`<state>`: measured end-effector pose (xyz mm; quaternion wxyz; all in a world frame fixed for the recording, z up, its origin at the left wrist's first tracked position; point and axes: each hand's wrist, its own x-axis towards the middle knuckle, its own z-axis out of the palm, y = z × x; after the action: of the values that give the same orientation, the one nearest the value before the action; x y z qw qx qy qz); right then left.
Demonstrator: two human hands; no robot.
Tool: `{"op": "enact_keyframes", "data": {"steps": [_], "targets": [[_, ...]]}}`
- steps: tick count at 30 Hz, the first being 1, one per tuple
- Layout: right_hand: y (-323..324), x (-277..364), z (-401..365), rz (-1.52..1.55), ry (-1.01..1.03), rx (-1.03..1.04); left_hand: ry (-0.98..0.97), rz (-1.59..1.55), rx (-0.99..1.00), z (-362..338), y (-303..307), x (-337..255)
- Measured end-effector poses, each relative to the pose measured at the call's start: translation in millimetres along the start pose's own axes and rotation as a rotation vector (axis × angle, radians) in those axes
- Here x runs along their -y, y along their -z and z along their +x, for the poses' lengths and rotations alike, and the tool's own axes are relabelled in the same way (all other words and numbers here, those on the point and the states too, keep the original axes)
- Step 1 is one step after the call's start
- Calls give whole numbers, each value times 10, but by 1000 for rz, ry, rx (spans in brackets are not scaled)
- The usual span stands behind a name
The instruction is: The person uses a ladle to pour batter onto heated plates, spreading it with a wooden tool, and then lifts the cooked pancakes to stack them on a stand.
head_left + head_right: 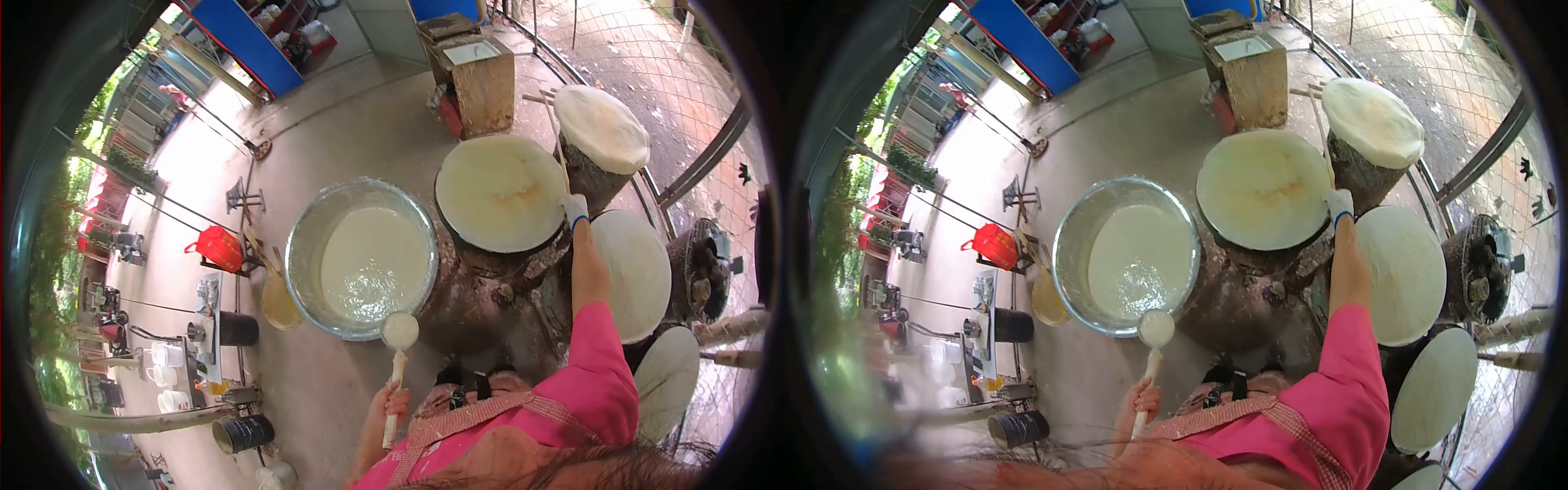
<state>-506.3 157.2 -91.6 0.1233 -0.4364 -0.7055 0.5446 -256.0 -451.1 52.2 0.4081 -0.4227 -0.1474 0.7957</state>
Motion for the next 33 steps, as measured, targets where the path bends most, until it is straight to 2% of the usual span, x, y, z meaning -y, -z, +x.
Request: {"op": "enact_keyframes", "data": {"steps": [2,5,9,13,16,18,20,22,23,24,26,29,30,31,33], "targets": [[90,225,-155,-93,115,21,-29,38,-49,-23,-106,-145],[228,819,-715,-120,190,-63,-36,101,-69,-29,-249,-354],[471,1195,-924,-170,220,-173,25,109,-93,60,-463,-656],[1144,1373,-544,-133,364,-148,106,182,-78,246,-651,-777],[1886,2067,-481,-229,438,-121,129,218,-29,496,-771,-782],[2358,2534,-203,-450,498,-99,123,170,-28,701,-894,-602],[2728,3030,149,-796,519,-254,158,145,25,1004,-876,-424],[2865,3544,18,-1031,640,-341,194,165,53,1258,-1033,-341],[2845,3745,-125,-1031,607,-345,164,148,26,1343,-1043,-239],[2816,3840,-66,-1078,697,-425,129,130,8,1447,-1055,-175],[2670,3894,88,-1240,885,-488,179,204,35,1652,-1061,-153],[2208,3652,389,-1426,868,-433,224,212,50,1778,-1164,0],[2048,3400,689,-1508,972,-469,160,277,-53,1778,-1170,-10],[1877,3085,957,-1578,1099,-657,94,344,-154,1805,-1217,-41],[1577,2573,1259,-1622,1192,-674,90,366,-144,1918,-1373,-103]]}}
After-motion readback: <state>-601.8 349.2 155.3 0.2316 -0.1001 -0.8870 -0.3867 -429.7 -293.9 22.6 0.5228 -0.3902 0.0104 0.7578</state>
